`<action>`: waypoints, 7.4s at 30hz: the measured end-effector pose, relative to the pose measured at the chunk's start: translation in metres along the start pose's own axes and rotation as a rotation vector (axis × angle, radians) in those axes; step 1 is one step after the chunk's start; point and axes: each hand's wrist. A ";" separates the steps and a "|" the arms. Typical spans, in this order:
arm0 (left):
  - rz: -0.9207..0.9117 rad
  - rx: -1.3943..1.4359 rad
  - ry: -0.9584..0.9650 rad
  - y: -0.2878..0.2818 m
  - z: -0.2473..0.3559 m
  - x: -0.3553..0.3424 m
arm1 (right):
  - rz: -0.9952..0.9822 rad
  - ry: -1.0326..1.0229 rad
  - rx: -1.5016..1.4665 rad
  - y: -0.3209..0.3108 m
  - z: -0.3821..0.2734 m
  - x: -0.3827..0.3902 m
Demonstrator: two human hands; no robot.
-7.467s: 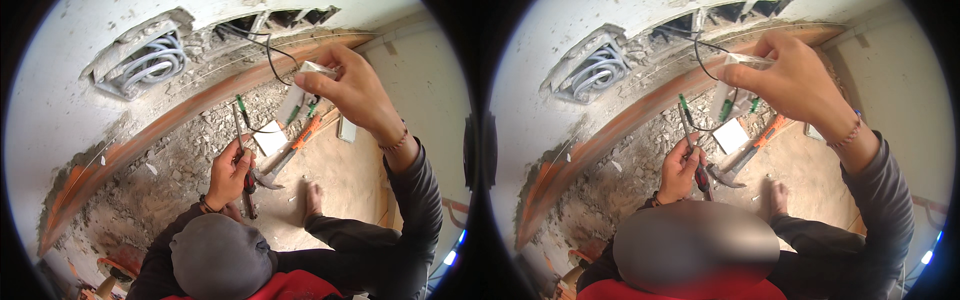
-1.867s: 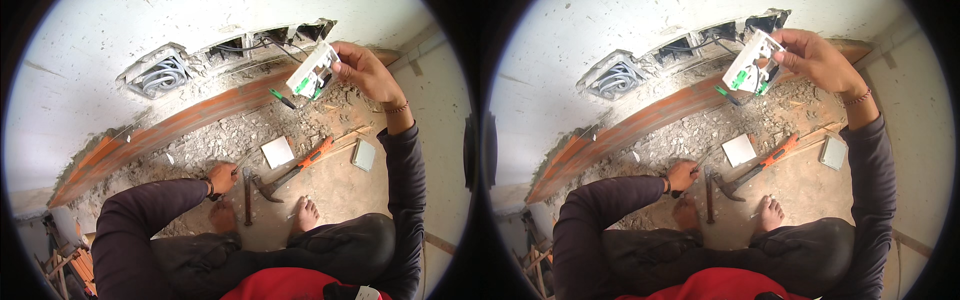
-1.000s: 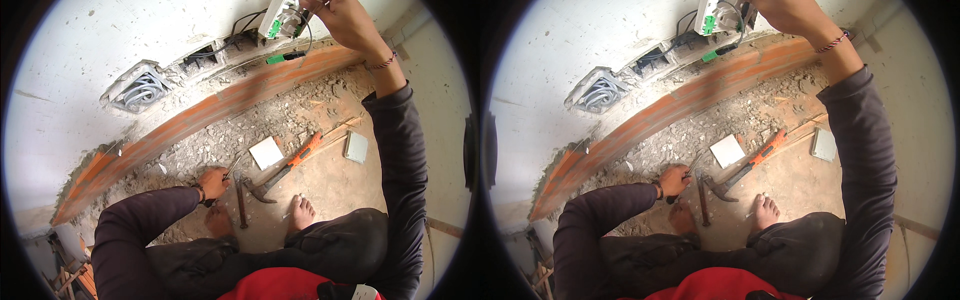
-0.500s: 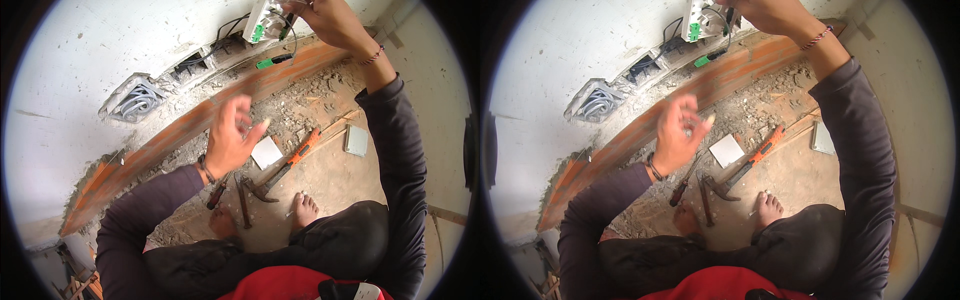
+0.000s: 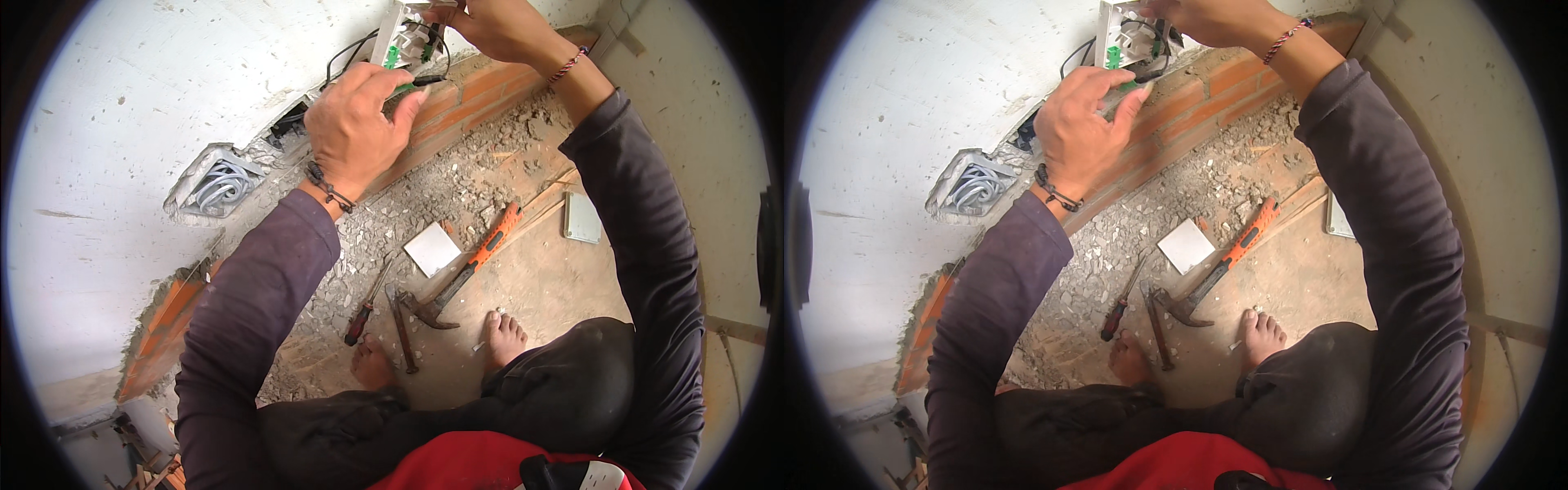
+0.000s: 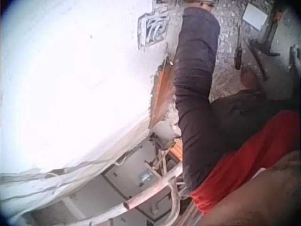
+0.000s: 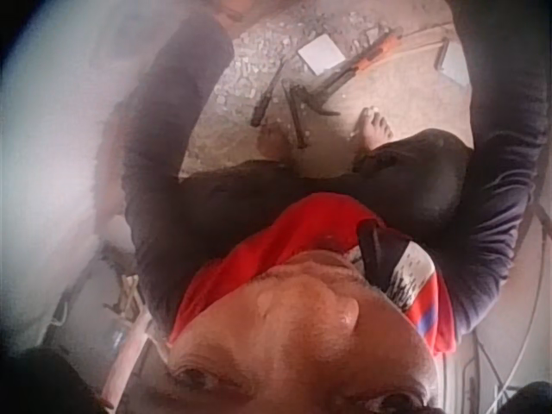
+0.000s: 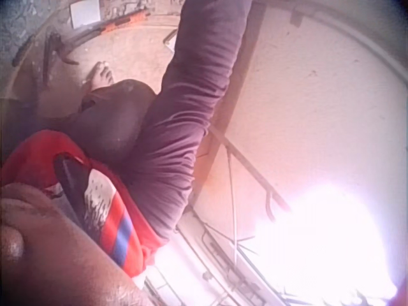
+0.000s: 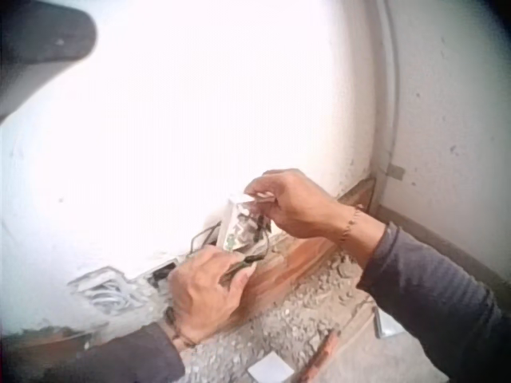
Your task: The person connects electrical wires to a socket plate and then uses a screwdriver to secure the plate into a wall box on an unfinished brick wall.
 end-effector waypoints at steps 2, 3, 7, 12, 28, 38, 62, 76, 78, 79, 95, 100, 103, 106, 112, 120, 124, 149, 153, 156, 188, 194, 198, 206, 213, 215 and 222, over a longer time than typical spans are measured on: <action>0.038 -0.081 0.133 0.000 -0.008 -0.004 | -0.002 0.002 0.005 0.002 0.001 0.001; 0.023 -0.114 0.141 -0.001 -0.010 -0.005 | -0.001 0.008 0.009 0.003 0.002 0.001; -0.034 -0.220 0.134 0.000 -0.016 -0.004 | 0.004 0.010 0.007 0.008 0.002 0.002; -0.125 -0.260 0.081 0.010 -0.016 0.002 | 0.008 0.010 0.002 0.012 0.000 0.001; -0.337 -0.240 0.057 0.012 0.008 0.022 | 0.009 0.025 0.019 0.015 0.003 0.002; -0.258 -0.199 -0.005 0.002 0.019 0.017 | 0.013 0.024 0.026 0.020 0.002 0.004; -0.360 -0.036 -0.309 -0.006 0.012 -0.002 | -0.043 0.037 0.064 0.016 0.001 0.007; -0.409 -0.041 -0.268 -0.005 0.017 -0.005 | -0.187 0.057 0.151 0.020 -0.003 -0.009; -0.388 -0.046 -0.215 -0.007 0.013 -0.005 | -0.210 0.057 0.159 0.021 -0.004 -0.013; -0.372 -0.052 -0.175 -0.007 0.010 -0.004 | -0.221 0.057 0.161 0.021 -0.004 -0.014; -0.254 0.032 0.024 -0.019 0.025 0.012 | -0.388 0.034 0.262 0.036 -0.017 -0.032; -0.264 0.173 -0.396 -0.006 0.055 0.076 | -0.420 0.041 0.284 0.037 -0.018 -0.033; -0.159 0.128 -0.513 0.011 0.046 0.086 | -0.427 0.026 0.286 0.040 -0.020 -0.034; -0.165 0.216 -0.661 0.025 0.033 0.075 | -0.431 0.021 0.290 0.042 -0.023 -0.028; -0.218 0.343 -0.825 0.028 0.023 0.070 | -0.336 -0.048 0.275 0.035 -0.032 -0.024; -0.257 0.547 -1.054 0.023 0.017 0.101 | 0.311 -0.009 0.119 0.013 -0.025 0.047; -0.278 0.655 -1.089 0.022 0.023 0.096 | 0.419 0.285 -0.444 0.088 0.006 0.126; -0.384 0.671 -1.002 0.000 0.011 0.094 | 0.503 -0.144 -0.381 0.108 -0.015 0.165; -0.397 0.677 -1.039 -0.003 0.016 0.092 | 0.620 0.108 -0.326 0.101 -0.014 0.153; -0.397 0.716 -1.054 -0.004 0.017 0.091 | 0.653 0.099 -0.420 0.110 -0.010 0.147; -0.525 1.101 -1.313 -0.011 0.013 0.073 | 0.700 -0.168 -0.054 0.103 -0.031 0.129; -0.542 0.990 -1.323 -0.013 0.013 0.077 | 0.635 -0.240 0.000 0.107 -0.023 0.126; -0.503 1.061 -1.339 -0.014 0.015 0.080 | 0.729 -0.342 0.109 0.116 -0.021 0.125; -0.511 1.020 -1.327 -0.017 0.012 0.080 | 0.692 -0.565 0.253 0.111 -0.014 0.115; -0.446 0.860 -1.359 -0.022 0.026 0.066 | 0.623 -0.639 0.333 0.113 -0.011 0.114; -0.484 0.847 -1.358 -0.022 0.022 0.068 | 0.605 -0.652 0.346 0.115 -0.012 0.114; -0.498 0.875 -1.378 -0.020 0.021 0.069 | 0.571 -0.669 0.372 0.119 -0.012 0.113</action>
Point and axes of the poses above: each hand's wrist, its own x-axis away from the middle knuckle, its own y-axis out of the palm, z = x × y, and after that the axes turned 14 degrees about z, right-handed
